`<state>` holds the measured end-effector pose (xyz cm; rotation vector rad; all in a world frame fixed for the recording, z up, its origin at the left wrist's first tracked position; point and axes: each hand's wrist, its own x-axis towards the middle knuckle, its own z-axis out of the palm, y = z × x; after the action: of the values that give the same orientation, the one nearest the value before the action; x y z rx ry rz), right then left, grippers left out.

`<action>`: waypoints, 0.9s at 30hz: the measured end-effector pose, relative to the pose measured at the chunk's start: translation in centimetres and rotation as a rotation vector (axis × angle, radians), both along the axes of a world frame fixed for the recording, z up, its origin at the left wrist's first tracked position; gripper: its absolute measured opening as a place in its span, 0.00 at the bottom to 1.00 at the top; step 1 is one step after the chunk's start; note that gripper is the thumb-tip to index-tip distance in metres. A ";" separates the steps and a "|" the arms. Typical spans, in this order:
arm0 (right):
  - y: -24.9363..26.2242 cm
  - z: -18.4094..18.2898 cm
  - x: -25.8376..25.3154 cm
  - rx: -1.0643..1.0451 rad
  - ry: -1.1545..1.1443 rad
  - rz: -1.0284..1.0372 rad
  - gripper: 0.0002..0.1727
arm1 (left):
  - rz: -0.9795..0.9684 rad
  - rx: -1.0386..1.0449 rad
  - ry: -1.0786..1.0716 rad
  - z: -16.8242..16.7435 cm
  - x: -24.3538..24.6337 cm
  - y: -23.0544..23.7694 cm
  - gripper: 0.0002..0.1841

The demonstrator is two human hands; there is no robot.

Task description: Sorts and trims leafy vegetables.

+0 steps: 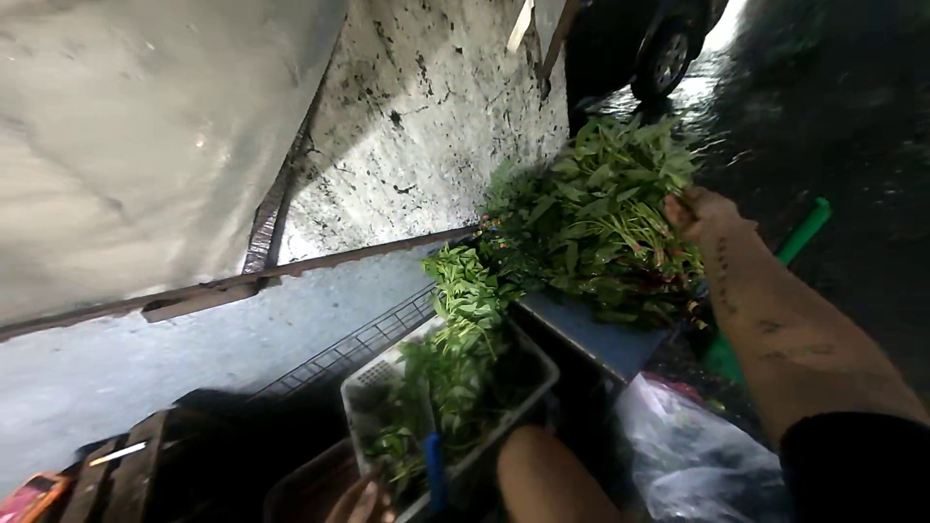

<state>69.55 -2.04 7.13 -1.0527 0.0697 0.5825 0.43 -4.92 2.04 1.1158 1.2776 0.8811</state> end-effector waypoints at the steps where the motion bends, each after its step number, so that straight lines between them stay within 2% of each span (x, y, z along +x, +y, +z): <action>1: -0.3 0.1 -0.4 0.009 -0.004 -0.002 0.24 | 0.005 0.011 0.007 0.2 -0.1 -0.2 0.17; 4: -1.6 0.7 -1.8 -0.055 -0.051 -0.012 0.19 | 0.027 0.029 0.029 0.7 -1.2 -1.1 0.18; 6: -2.4 0.7 -2.9 -0.230 -0.154 -0.049 0.16 | 0.054 0.033 0.028 0.6 -2.0 -1.6 0.18; 7: -2.7 0.5 -3.3 -0.335 -0.218 -0.084 0.20 | 0.073 0.029 0.025 0.5 -2.4 -2.1 0.18; 9: -3.6 0.3 -4.1 -0.464 -0.339 -0.147 0.32 | 0.089 0.022 0.032 0.5 -3.0 -3.2 0.18; 11: -4.3 0.2 -4.9 -0.469 -0.453 -0.192 0.35 | 0.094 0.023 0.030 0.6 -3.2 -3.8 0.18; 14: -5.7 -0.8 -8.1 -0.346 -0.543 -0.199 0.29 | 0.173 0.016 0.015 1.2 -2.0 -4.0 0.17; 17: -5.8 -4.6 -15.6 -0.315 -0.631 0.064 0.26 | 0.171 0.022 0.032 2.2 -0.6 -3.8 0.17; 22: -4.8 -10.6 -26.0 -0.620 -0.901 0.605 0.24 | -0.058 0.091 0.098 2.7 1.8 0.2 0.16; 24: -4.1 -12.1 -29.3 -0.667 -0.958 0.700 0.22 | -0.057 0.096 0.074 1.6 2.2 2.6 0.16; 27: -2.0 -12.1 -32.7 -0.615 -0.896 0.626 0.20 | 0.000 0.051 0.052 -0.8 2.4 7.0 0.16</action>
<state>36.83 -4.00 -4.97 -1.8784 -0.9478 0.6065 2.84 2.04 1.22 1.1857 1.3039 0.8941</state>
